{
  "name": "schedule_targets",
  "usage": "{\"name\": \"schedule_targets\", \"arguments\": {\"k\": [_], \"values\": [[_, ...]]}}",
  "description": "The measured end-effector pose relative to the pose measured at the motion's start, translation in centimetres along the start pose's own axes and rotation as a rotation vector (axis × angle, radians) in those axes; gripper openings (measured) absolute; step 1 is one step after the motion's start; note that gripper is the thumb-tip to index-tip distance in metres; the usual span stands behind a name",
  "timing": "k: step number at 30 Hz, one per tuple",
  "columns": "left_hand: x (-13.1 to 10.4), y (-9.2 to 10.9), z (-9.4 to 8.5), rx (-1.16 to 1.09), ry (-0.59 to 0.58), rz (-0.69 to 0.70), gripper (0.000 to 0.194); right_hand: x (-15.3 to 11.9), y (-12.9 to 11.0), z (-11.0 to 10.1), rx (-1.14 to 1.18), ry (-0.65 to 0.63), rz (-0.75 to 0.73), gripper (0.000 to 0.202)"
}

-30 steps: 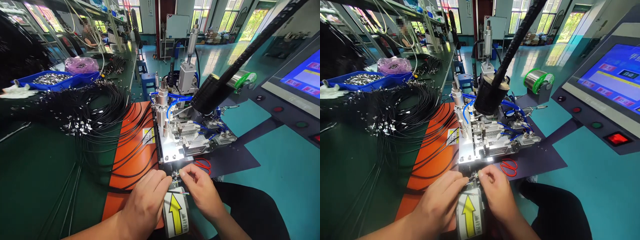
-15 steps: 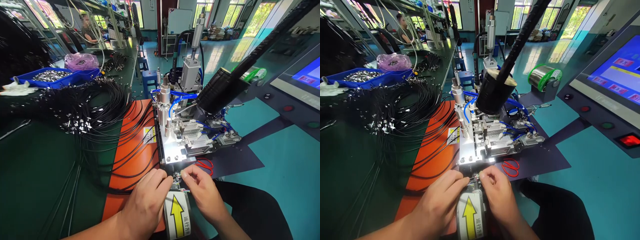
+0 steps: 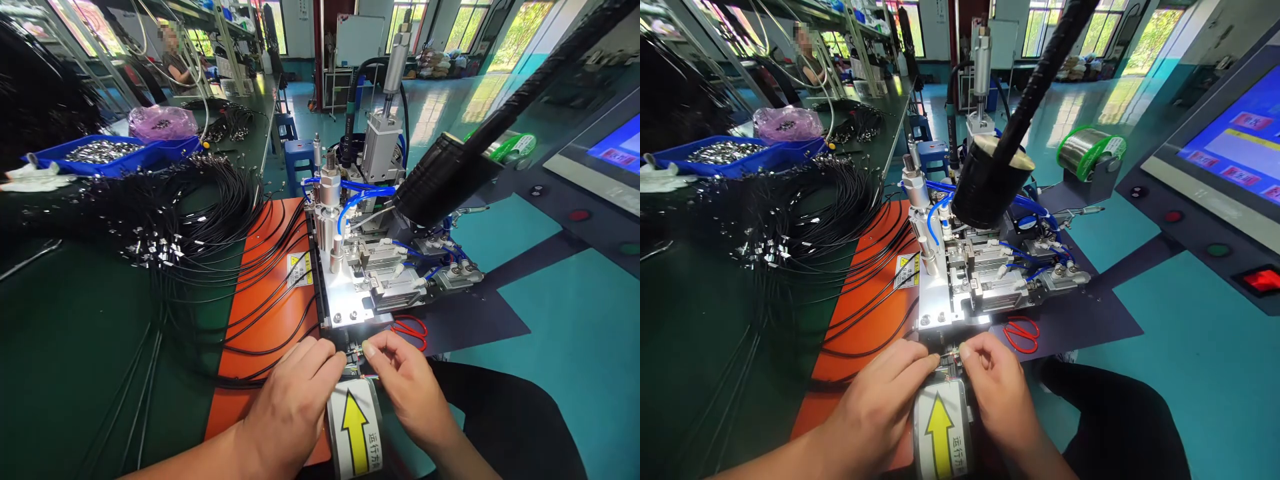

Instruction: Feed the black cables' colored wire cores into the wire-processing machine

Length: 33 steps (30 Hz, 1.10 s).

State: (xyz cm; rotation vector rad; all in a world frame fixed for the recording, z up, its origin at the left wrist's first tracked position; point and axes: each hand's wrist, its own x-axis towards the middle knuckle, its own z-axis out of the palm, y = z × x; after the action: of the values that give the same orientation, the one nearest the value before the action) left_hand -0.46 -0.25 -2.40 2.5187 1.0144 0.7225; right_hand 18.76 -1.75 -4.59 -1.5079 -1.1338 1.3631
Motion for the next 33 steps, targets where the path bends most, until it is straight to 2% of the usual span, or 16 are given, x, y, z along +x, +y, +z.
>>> {"name": "schedule_targets", "arguments": {"k": [22,33], "values": [[0.04,-0.13,-0.15,-0.042,-0.003,-0.017,0.027,-0.20,0.01,0.11,0.072,0.007,0.006,0.030],[0.00,-0.07,-0.02,-0.019,0.006,-0.001,0.027,-0.16,-0.05,0.06,0.009,0.017,-0.016,0.028]]}}
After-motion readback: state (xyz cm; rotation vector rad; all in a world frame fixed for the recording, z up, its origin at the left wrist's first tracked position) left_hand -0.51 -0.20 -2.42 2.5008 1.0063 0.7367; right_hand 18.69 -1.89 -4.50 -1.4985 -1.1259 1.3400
